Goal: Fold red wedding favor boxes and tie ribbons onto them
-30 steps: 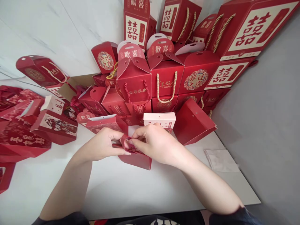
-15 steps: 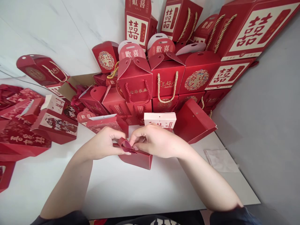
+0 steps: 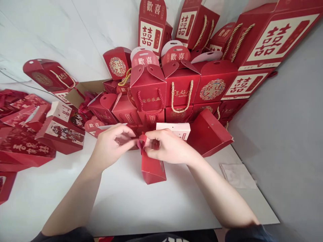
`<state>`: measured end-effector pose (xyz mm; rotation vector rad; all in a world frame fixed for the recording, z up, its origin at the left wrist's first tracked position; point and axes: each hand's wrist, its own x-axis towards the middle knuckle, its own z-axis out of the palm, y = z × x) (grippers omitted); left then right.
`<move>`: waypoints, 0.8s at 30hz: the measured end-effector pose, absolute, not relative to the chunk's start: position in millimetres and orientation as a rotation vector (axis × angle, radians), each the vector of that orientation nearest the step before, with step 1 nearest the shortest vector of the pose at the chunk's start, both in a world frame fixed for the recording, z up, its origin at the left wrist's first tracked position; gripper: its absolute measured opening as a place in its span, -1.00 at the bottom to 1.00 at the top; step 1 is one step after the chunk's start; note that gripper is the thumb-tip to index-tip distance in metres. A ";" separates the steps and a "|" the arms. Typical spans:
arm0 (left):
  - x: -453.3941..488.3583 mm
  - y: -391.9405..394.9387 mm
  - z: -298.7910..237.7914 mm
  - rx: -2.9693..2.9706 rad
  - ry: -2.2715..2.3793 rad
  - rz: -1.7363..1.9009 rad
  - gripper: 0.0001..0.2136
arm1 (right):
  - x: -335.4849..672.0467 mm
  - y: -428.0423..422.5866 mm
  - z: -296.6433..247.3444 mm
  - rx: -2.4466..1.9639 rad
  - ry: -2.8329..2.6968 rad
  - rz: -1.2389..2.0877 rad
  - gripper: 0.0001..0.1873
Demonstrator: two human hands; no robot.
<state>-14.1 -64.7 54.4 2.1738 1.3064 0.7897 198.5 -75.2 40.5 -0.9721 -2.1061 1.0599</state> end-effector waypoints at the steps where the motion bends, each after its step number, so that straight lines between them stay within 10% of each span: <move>1: -13.9 -66.6 54.9 2.151 1.353 0.776 -0.82 | 194.9 -76.4 39.6 -1.010 -2.088 0.965 -0.87; 18: -10.3 -62.6 46.1 2.149 1.489 0.676 -0.59 | 161.9 -74.7 7.2 -1.129 -2.097 -0.080 -0.81; 24: -11.6 -62.8 47.4 2.136 1.211 0.674 -0.85 | 160.3 -73.3 4.1 -1.150 -2.074 -0.210 -0.80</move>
